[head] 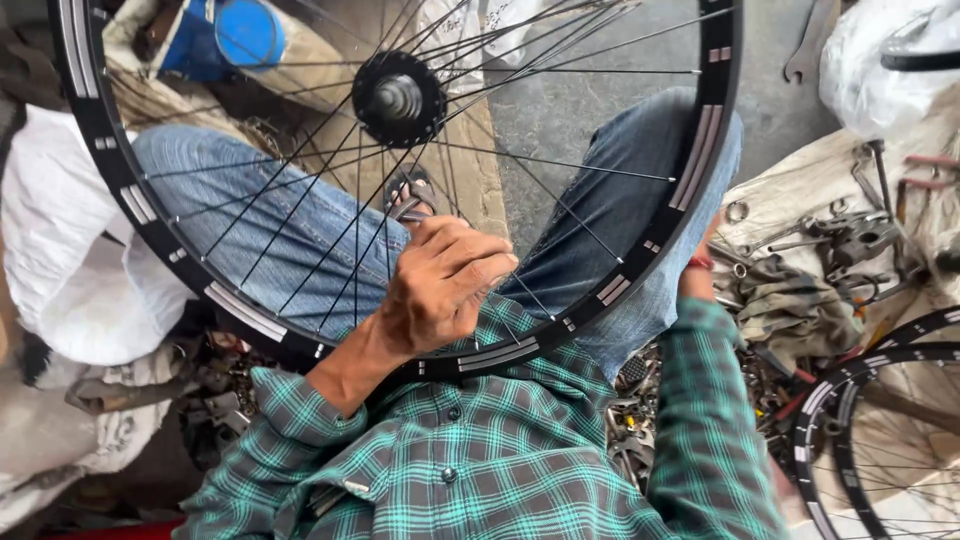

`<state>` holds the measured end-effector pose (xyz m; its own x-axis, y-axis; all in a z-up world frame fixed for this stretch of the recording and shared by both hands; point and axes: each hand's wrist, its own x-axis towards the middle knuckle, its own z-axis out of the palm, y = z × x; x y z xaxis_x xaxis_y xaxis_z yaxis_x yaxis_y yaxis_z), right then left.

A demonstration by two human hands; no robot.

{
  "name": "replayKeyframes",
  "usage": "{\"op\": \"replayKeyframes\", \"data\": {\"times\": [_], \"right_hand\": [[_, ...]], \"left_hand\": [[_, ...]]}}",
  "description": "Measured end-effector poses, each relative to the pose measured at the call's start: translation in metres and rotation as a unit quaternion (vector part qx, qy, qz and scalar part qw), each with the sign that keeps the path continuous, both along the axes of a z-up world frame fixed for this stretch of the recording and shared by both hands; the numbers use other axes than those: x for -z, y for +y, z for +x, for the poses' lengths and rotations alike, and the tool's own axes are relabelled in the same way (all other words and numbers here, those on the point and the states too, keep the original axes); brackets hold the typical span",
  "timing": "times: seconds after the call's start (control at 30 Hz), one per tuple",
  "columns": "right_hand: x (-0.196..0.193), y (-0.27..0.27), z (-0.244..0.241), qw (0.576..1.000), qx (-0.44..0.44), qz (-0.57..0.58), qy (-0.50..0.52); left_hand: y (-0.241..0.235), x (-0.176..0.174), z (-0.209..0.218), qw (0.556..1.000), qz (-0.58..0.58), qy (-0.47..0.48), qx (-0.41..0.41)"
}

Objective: The person laces a bicycle wheel by inserting spokes from the hub into the rim and securing them with nipples. They rotate the wheel to access different sections and tighten the nipples by hand.

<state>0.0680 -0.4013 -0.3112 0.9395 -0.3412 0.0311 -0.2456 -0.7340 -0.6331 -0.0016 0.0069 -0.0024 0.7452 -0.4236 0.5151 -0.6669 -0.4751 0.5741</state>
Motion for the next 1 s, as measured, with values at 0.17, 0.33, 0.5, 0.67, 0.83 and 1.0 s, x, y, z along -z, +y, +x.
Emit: {"op": "replayKeyframes", "data": {"times": [0.17,0.33,0.5,0.67,0.83,1.0], "right_hand": [[-0.136,0.007,-0.025,0.961,0.019,-0.085,-0.261],[-0.277,0.096,-0.086,0.912,-0.174,-0.164,-0.333],[-0.349,0.190,-0.102,0.915,-0.316,-0.050,-0.246],[-0.373,0.218,-0.100,0.937,-0.283,-0.001,-0.205],[-0.380,0.219,-0.103,0.937,-0.292,0.013,-0.189],[-0.385,0.217,-0.093,0.935,-0.308,-0.029,-0.174]], "left_hand": [[0.001,0.000,0.001,0.999,0.014,-0.040,0.014],[-0.003,-0.002,0.000,0.996,-0.050,-0.031,0.065],[-0.001,-0.007,-0.002,0.988,-0.114,-0.071,0.078],[0.005,-0.011,-0.007,0.984,-0.117,-0.113,0.074],[0.002,-0.014,-0.006,0.979,-0.144,-0.123,0.074],[0.002,-0.012,0.001,0.981,-0.170,-0.076,0.059]]}}
